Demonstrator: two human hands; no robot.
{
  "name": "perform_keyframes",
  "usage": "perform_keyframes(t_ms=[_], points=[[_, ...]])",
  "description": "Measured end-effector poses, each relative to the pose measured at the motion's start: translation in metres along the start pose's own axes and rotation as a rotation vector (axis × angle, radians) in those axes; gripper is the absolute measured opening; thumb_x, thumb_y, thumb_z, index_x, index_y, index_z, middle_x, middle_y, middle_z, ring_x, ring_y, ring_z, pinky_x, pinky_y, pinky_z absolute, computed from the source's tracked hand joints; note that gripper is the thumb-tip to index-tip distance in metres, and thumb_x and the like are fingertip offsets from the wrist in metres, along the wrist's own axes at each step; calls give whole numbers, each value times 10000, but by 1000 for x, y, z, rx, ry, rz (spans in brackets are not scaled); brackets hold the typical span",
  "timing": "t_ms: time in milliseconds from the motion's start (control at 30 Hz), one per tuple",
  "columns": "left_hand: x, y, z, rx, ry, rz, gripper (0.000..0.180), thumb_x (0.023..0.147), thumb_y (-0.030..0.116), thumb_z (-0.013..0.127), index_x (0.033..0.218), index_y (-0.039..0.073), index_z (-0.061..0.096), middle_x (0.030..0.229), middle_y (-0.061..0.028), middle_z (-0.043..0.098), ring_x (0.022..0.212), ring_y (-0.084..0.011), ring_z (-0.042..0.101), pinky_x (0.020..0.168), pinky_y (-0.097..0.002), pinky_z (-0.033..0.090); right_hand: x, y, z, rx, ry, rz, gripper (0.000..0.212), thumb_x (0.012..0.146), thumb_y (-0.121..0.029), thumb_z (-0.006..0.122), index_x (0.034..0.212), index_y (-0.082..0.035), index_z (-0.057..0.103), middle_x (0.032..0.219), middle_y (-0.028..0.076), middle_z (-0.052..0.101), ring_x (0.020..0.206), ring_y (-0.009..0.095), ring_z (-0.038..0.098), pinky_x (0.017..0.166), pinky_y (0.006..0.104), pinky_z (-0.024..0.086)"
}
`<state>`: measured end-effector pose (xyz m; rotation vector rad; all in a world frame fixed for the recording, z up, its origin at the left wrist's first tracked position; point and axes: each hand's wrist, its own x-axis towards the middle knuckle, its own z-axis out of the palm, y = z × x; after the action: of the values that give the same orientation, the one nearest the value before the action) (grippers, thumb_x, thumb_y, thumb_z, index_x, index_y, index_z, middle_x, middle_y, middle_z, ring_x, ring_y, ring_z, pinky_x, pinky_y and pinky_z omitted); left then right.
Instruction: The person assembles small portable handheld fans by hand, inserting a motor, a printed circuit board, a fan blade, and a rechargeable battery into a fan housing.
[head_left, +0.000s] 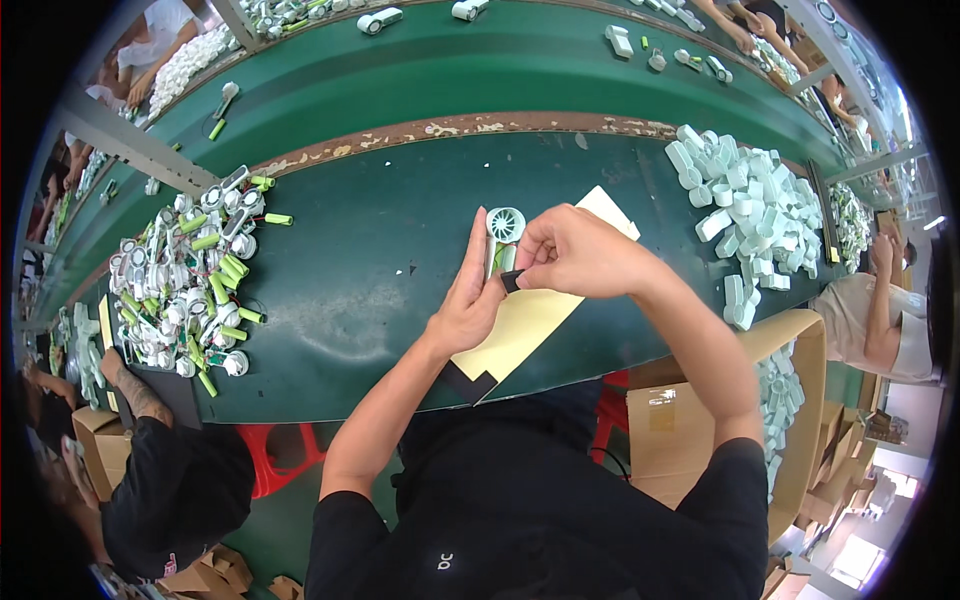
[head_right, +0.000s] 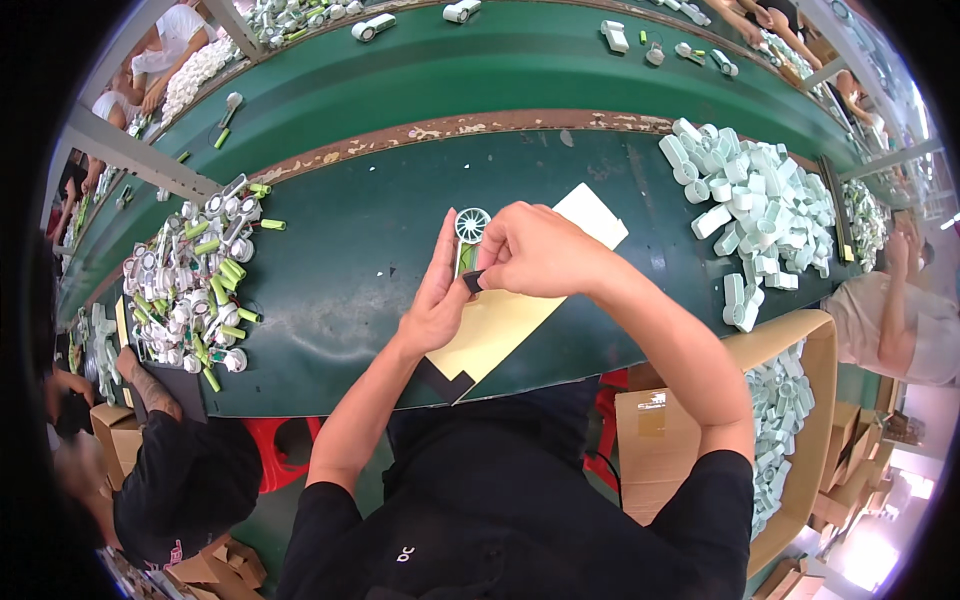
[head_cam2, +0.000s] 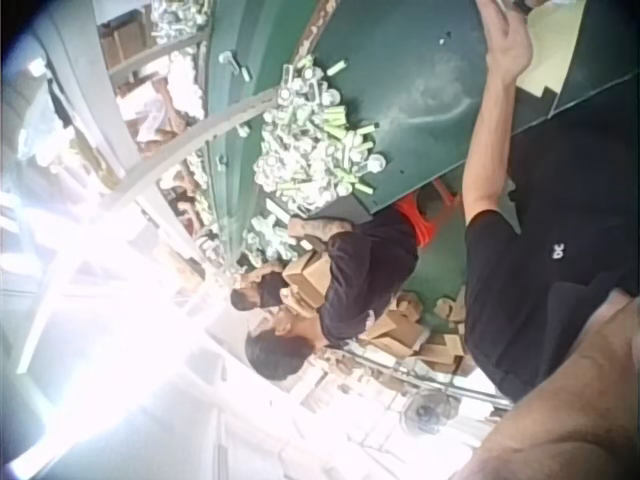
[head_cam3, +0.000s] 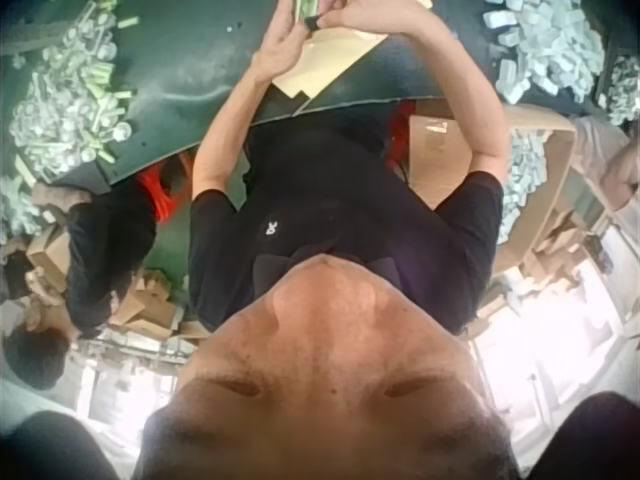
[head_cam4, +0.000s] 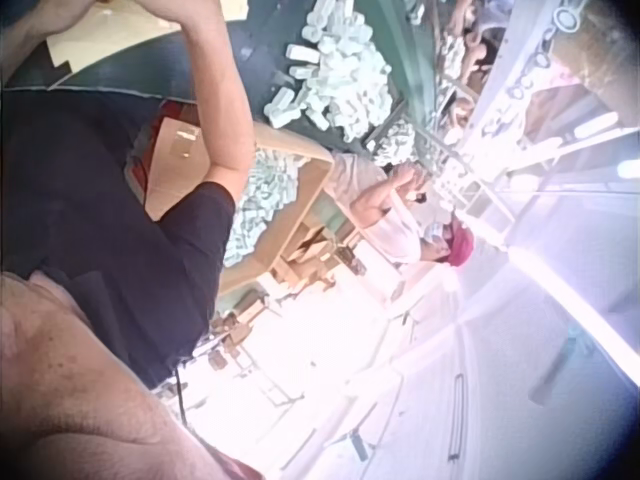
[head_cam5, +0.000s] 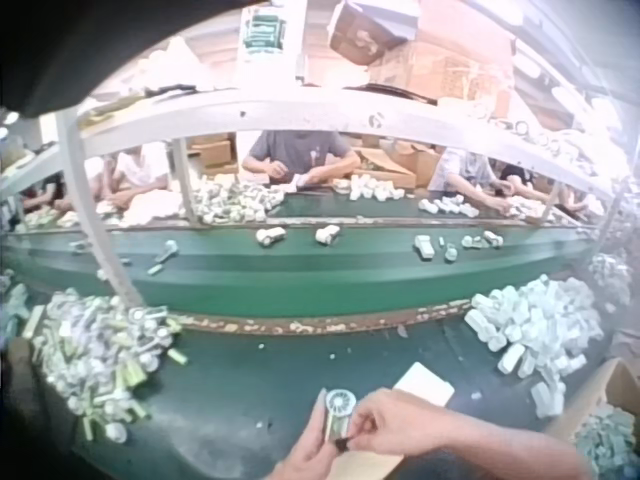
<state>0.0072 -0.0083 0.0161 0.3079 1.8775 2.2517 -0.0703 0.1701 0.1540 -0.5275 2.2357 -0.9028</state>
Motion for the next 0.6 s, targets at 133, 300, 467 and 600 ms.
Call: perform_keyframes(t_ms=[133,300,467,600], points=[[0,-1,2,33,-16,34,832,988,-11,401,1662,-10,-87,1644,-221,252,1533,-308,276,1230,-349,250,12,-12,-11,-162,-34,73,205,779,-151,823,877,13,747,733,85,726,678,172,695,618,326,530],[1,-6,3,123,-36,94,830,984,-16,393,1655,-23,-95,1666,-228,215,1534,-308,285,1233,-367,258,20,-16,-12,-218,-76,102,193,760,-141,803,841,26,748,766,128,744,723,210,722,653,348,545],[-1,-5,0,-3,-36,46,846,978,-24,387,1638,-37,-142,1680,-233,188,1550,-320,258,1252,-382,221,28,-20,2,-329,-17,61,142,763,-94,758,844,22,749,803,169,755,805,298,748,734,408,564],[-1,1,0,-13,-34,-22,866,970,-42,377,1624,-34,-191,1672,-232,205,1550,-321,250,1257,-379,198,27,-16,11,-282,35,37,106,783,-78,742,824,18,731,812,171,757,818,321,749,748,413,565]])
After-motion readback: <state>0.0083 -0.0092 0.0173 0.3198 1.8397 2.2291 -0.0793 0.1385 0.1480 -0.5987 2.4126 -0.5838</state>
